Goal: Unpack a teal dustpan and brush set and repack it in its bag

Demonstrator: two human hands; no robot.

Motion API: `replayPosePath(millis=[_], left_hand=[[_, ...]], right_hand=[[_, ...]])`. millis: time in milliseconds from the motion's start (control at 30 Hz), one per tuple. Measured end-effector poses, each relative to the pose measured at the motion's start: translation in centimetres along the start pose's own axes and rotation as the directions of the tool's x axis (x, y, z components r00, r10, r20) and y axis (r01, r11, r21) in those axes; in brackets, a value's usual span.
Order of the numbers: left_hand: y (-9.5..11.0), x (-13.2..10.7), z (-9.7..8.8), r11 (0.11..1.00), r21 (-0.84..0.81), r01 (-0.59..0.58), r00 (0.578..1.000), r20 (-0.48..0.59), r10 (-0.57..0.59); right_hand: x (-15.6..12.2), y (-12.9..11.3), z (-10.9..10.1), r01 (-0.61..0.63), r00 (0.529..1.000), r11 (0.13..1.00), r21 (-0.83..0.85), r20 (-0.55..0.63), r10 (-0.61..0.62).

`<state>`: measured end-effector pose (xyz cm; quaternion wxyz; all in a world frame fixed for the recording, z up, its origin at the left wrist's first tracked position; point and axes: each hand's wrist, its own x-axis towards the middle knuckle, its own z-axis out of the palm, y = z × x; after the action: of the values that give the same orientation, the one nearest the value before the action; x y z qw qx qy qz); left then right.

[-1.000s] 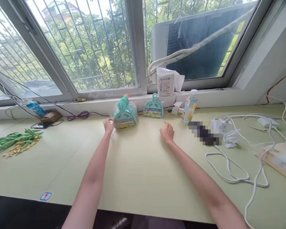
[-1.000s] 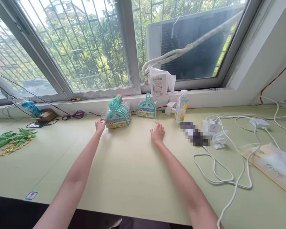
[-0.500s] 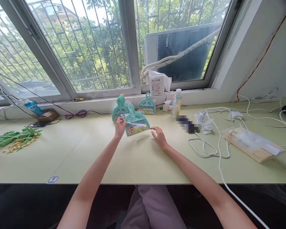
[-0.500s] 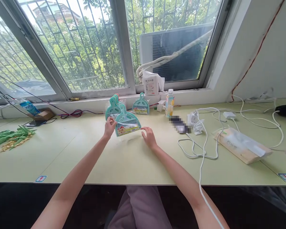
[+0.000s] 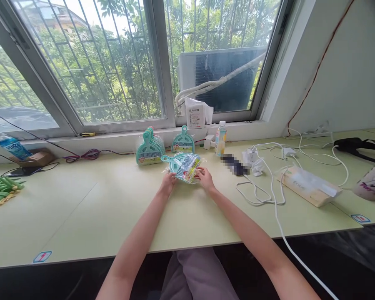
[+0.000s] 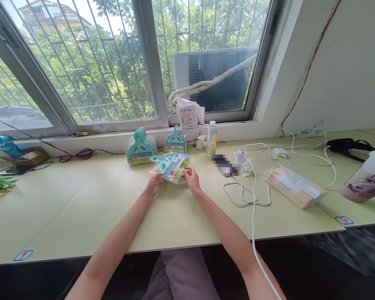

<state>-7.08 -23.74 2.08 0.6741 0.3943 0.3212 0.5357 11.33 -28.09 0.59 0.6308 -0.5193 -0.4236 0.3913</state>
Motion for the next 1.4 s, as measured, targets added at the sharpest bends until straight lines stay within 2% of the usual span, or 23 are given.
replayPosePath(millis=[100, 200, 367, 467, 567, 600, 633, 667, 700, 733, 833, 867, 900, 933, 1000, 1033, 1067, 1100, 1133, 1167, 1233, 1300, 1400], left_hand=[[0.3, -0.3, 0.3, 0.998, 0.021, 0.051, 0.993, 0.108, -0.053], [0.8, -0.2, 0.4, 0.990, 0.106, 0.094, 0.976, 0.188, -0.113], [0.9, 0.2, -0.3, 0.942, 0.330, 0.054, 0.997, 0.026, -0.066], [1.3, 0.5, -1.3, 0.945, 0.327, 0.022, 0.998, -0.065, -0.001], [2.8, 1.0, -3.6, 0.955, 0.295, -0.007, 0.958, -0.271, 0.091], [3.5, 1.2, -4.7, 0.946, 0.324, -0.019, 0.917, -0.371, 0.146], [4.3, 1.2, -5.8, 0.925, 0.380, -0.013, 0.846, -0.490, 0.213], [5.1, 1.1, -7.0, 0.892, 0.452, 0.033, 0.729, -0.622, 0.288], [5.9, 0.9, -8.1, 0.846, 0.524, 0.101, 0.574, -0.725, 0.381], [6.7, 0.6, -9.0, 0.830, 0.541, 0.139, 0.495, -0.763, 0.414], [8.0, -0.6, -9.7, 0.731, 0.633, 0.255, 0.256, -0.773, 0.580], [8.0, -0.9, -9.2, 0.658, 0.699, 0.279, 0.212, -0.713, 0.668], [7.8, -1.2, -8.4, 0.565, 0.776, 0.280, 0.208, -0.623, 0.754], [7.4, -1.2, -7.2, 0.465, 0.853, 0.238, 0.254, -0.517, 0.818], [5.8, -1.0, -4.5, 0.354, 0.935, 0.011, 0.461, -0.319, 0.828], [4.6, -0.8, -3.0, 0.404, 0.906, -0.127, 0.594, -0.257, 0.763], [3.4, -0.5, -1.7, 0.519, 0.826, -0.220, 0.750, -0.196, 0.631], [2.1, -0.2, -0.6, 0.656, 0.717, -0.234, 0.892, -0.110, 0.438], [0.8, 0.0, 0.2, 0.763, 0.623, -0.172, 0.974, -0.007, 0.225], [-0.3, 0.1, 0.8, 0.812, 0.571, -0.118, 0.993, 0.074, 0.093], [-1.9, 0.2, 1.2, 0.825, 0.555, -0.105, 0.993, 0.101, 0.059], [-2.3, 0.3, 0.8, 0.808, 0.569, -0.151, 0.987, 0.048, 0.151], [-1.8, 0.7, -0.1, 0.789, 0.571, -0.226, 0.947, -0.060, 0.315]], right_hand=[[0.3, 0.3, -0.3, -0.121, 0.985, 0.976, 0.183, -0.096, 0.140], [0.6, 0.2, -0.9, -0.203, 0.967, 0.954, 0.220, -0.110, 0.231], [0.9, -0.8, -1.6, -0.226, 0.963, 0.960, 0.167, -0.112, 0.246], [1.0, -1.7, -1.9, -0.172, 0.979, 0.982, 0.083, -0.094, 0.179], [1.3, -2.2, -2.6, -0.117, 0.988, 0.993, 0.027, -0.100, 0.119], [1.4, -2.3, -3.0, -0.107, 0.988, 0.994, 0.037, -0.108, 0.110], [1.6, -2.3, -3.4, -0.104, 0.986, 0.992, 0.066, -0.121, 0.112], [1.8, -2.2, -3.7, -0.110, 0.983, 0.988, 0.108, -0.134, 0.124], [2.0, -2.1, -4.1, -0.117, 0.980, 0.980, 0.160, -0.141, 0.140], [2.2, -2.0, -4.3, -0.123, 0.977, 0.969, 0.213, -0.143, 0.155], [2.5, -1.6, -4.5, -0.135, 0.975, 0.931, 0.339, -0.122, 0.186], [2.6, -1.5, -4.5, -0.137, 0.975, 0.921, 0.365, -0.115, 0.190], [2.6, -1.5, -4.4, -0.138, 0.975, 0.913, 0.383, -0.110, 0.193], [2.5, -1.5, -4.3, -0.140, 0.975, 0.907, 0.397, -0.105, 0.196], [2.4, -1.6, -4.1, -0.139, 0.978, 0.902, 0.409, -0.086, 0.189], [2.2, -1.6, -4.0, -0.135, 0.981, 0.903, 0.407, -0.072, 0.179], [2.1, -1.7, -3.9, -0.134, 0.985, 0.907, 0.399, -0.049, 0.167], [1.9, -1.8, -3.7, -0.137, 0.988, 0.913, 0.384, -0.010, 0.153], [1.7, -1.9, -3.6, -0.143, 0.990, 0.922, 0.360, 0.039, 0.138], [1.6, -1.9, -3.5, -0.147, 0.988, 0.934, 0.326, 0.090, 0.124], [1.5, -1.9, -3.3, -0.176, 0.974, 0.960, 0.218, 0.177, 0.138], [1.6, -1.9, -3.4, -0.244, 0.948, 0.969, 0.050, 0.223, 0.227], [2.2, -2.0, -4.1, -0.365, 0.905, 0.913, -0.183, 0.158, 0.394]])
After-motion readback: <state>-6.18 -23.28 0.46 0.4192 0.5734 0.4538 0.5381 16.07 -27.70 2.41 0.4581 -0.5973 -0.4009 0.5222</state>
